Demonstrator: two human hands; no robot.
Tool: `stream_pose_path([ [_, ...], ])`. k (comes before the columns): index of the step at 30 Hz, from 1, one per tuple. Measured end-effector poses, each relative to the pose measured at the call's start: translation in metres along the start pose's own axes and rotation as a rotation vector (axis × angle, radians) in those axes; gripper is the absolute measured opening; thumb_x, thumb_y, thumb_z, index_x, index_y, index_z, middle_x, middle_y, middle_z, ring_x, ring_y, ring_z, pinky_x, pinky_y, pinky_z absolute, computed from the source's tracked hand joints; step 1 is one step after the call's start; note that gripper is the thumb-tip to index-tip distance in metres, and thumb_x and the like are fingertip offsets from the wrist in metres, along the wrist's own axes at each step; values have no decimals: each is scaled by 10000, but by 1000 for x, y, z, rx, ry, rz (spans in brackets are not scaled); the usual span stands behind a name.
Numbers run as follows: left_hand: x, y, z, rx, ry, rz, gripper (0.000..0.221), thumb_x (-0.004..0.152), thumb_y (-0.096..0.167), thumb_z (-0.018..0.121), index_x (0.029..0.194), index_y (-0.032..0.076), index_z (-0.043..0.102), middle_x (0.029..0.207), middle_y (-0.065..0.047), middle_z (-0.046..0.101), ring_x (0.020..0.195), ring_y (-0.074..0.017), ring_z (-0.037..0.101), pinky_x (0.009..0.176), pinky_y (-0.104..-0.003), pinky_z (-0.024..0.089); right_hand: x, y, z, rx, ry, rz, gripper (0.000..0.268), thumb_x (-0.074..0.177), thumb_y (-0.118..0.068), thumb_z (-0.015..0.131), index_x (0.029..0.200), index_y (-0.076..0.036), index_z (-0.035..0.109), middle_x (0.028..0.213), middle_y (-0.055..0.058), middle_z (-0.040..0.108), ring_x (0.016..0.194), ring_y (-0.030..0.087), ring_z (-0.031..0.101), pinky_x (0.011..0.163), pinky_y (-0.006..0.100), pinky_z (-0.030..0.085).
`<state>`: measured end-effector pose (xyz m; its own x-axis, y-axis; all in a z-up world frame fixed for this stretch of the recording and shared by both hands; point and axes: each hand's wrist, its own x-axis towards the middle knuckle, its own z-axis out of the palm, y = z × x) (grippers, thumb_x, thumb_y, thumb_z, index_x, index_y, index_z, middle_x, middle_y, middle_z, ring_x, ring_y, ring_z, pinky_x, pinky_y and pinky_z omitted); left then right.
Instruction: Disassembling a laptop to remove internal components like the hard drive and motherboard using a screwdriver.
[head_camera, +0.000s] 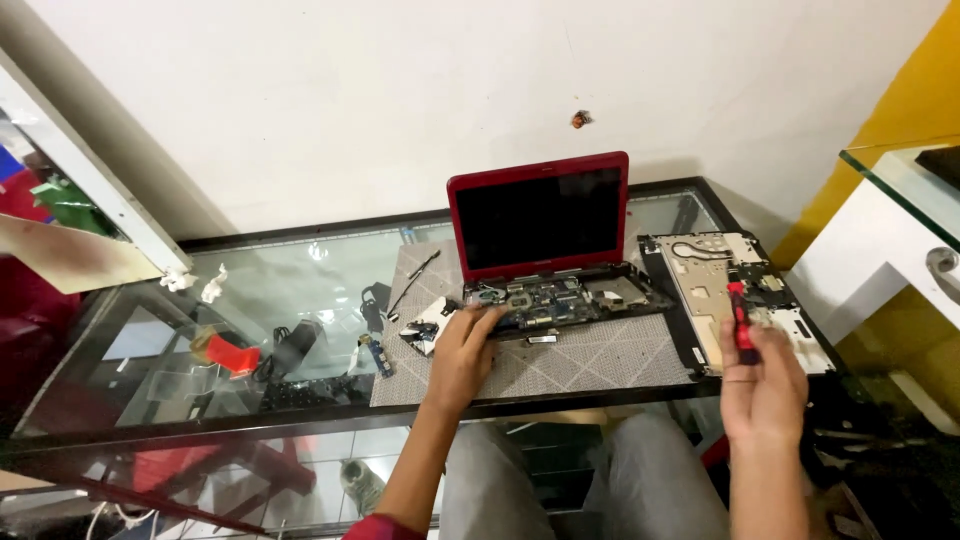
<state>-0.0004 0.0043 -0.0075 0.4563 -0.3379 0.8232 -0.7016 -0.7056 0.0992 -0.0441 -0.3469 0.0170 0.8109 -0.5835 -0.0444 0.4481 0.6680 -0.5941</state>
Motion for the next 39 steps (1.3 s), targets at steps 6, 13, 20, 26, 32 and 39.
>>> stream_pose_path([
  [6,-10,5,4,-43,126,-50,230,927,-20,624,982,133,788,895,-65,692,869,-255,712,983,-415,579,-3,22,-9,-311,-333,103,493,819,153,460,1269,-20,561,964,23,470,774,122,471,686,266,386],
  [13,3,-17,14,24,-58,-158,273,697,-20,766,898,162,734,889,-27,638,882,-268,668,838,-441,596,-27,48,24,-546,-297,148,506,877,136,467,1358,-21,467,973,45,337,790,178,455,604,259,358],
  [20,28,7,0,10,-196,-389,351,718,-54,728,958,199,685,1051,-27,660,1017,-274,661,909,-411,545,-6,80,21,-505,-189,17,379,933,52,656,1269,-9,491,908,107,463,621,174,514,473,239,349],
  [26,-8,41,0,241,-251,-869,617,793,258,808,1308,85,515,1291,-144,593,1296,-335,505,1127,-570,361,-8,81,18,-469,-158,12,386,915,60,695,1252,21,511,874,110,474,603,174,507,465,238,335],
  [32,-30,23,0,349,-241,-768,290,800,366,795,964,132,742,1000,-39,701,1089,-263,593,1073,-517,327,-6,94,1,-385,-186,8,376,926,26,710,1253,-44,539,872,69,467,628,149,507,492,213,328],
  [39,-34,18,-35,321,-289,-780,181,743,337,812,878,252,725,944,53,724,1119,-238,595,1099,-560,310,-4,99,-10,-351,-189,17,381,928,15,706,1264,-64,545,879,44,459,639,134,500,506,192,328],
])
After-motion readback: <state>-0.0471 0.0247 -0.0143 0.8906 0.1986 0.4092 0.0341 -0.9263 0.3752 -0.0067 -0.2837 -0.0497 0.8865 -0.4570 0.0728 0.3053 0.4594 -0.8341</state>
